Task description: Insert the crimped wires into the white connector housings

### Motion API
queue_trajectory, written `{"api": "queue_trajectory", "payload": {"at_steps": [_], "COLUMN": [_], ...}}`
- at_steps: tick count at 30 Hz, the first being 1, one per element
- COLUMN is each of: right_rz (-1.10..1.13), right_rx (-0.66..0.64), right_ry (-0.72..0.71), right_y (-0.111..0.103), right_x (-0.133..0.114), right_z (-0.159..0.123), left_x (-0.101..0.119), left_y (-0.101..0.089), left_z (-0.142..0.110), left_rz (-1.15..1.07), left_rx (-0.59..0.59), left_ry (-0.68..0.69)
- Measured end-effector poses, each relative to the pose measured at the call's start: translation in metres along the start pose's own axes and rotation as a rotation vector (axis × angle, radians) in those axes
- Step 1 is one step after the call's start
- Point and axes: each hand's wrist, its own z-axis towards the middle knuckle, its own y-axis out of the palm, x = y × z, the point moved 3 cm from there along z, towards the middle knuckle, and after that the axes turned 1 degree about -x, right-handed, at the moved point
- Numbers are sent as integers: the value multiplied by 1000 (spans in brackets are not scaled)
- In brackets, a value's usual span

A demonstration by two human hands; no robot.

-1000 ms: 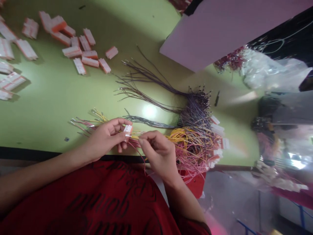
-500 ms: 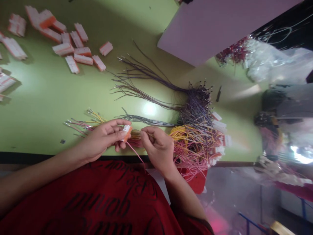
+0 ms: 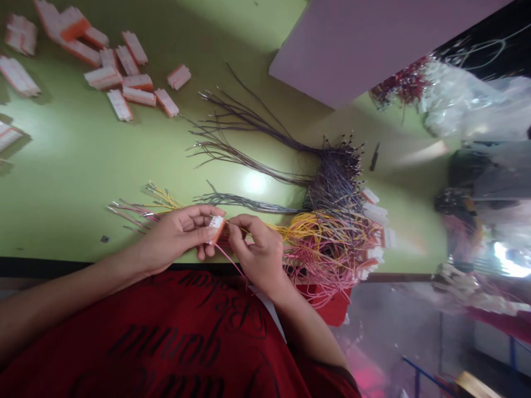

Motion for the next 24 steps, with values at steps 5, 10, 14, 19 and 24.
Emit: {"api": "queue_trajectory", "payload": {"at_steps": [5, 10, 14, 19, 24], "right_rz": [128, 255, 223, 249, 253], "right_rx": [-31, -49, -14, -4, -75], "right_ry": [143, 300, 255, 247, 209], "right_y": [7, 8, 7, 7, 2], "right_x": [5, 8, 4, 7, 11], "right_z": [-1, -3, -5, -11, -9], "left_x": [-1, 0, 1, 2, 2], "left_y": [-1, -1, 2, 8, 8], "left_z": [0, -2, -3, -6, -5], "left_rz": [30, 16, 39, 79, 66], "left_rx": [1, 12, -10, -13, 7], "left_ry": [11, 30, 19, 12, 34]}}
